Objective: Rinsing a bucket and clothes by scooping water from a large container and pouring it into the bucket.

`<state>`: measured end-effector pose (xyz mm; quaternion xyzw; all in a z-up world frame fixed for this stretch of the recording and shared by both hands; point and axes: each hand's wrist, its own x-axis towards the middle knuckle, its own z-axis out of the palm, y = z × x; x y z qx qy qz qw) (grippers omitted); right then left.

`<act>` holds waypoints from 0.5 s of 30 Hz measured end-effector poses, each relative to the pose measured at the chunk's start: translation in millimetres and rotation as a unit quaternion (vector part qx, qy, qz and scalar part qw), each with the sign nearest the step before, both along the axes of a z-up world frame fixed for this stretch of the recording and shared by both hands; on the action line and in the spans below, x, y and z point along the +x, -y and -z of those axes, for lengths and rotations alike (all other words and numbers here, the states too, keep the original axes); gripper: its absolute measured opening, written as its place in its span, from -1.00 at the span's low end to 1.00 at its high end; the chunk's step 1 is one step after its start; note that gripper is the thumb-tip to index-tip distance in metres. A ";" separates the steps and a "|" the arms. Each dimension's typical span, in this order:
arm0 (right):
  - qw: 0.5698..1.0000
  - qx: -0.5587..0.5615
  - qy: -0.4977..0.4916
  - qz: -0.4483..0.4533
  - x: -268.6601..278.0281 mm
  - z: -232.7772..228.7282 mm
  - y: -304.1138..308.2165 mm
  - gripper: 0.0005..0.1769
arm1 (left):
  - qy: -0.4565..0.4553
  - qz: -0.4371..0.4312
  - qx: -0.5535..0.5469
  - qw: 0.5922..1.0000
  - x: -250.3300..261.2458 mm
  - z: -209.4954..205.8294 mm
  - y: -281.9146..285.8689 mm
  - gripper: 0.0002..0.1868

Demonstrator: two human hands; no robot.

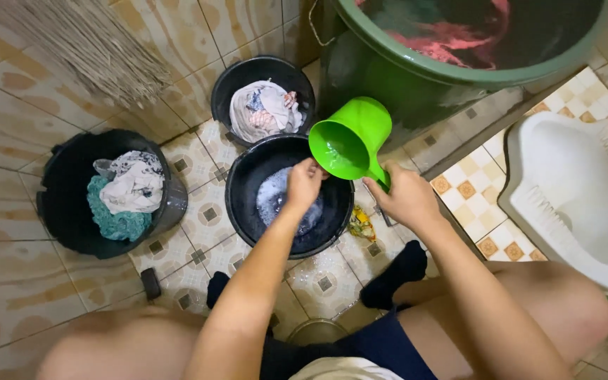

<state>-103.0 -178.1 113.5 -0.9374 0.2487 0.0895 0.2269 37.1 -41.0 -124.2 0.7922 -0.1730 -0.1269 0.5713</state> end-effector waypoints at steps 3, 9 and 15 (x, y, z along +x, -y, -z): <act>1.000 0.003 0.027 -0.005 3.0 -0.6 -8.3 -0.54 | 0.055 0.047 0.119 0.990 21.4 -33.4 -19.6 -0.92; 0.996 0.007 0.082 -0.029 36.3 27.2 -29.5 -0.55 | 0.300 0.106 0.232 0.919 62.2 -43.5 -61.5 -0.57; 0.995 0.008 0.088 -0.044 79.0 43.4 -64.1 -0.60 | 0.316 0.160 0.482 0.801 95.5 -42.4 -113.6 -0.31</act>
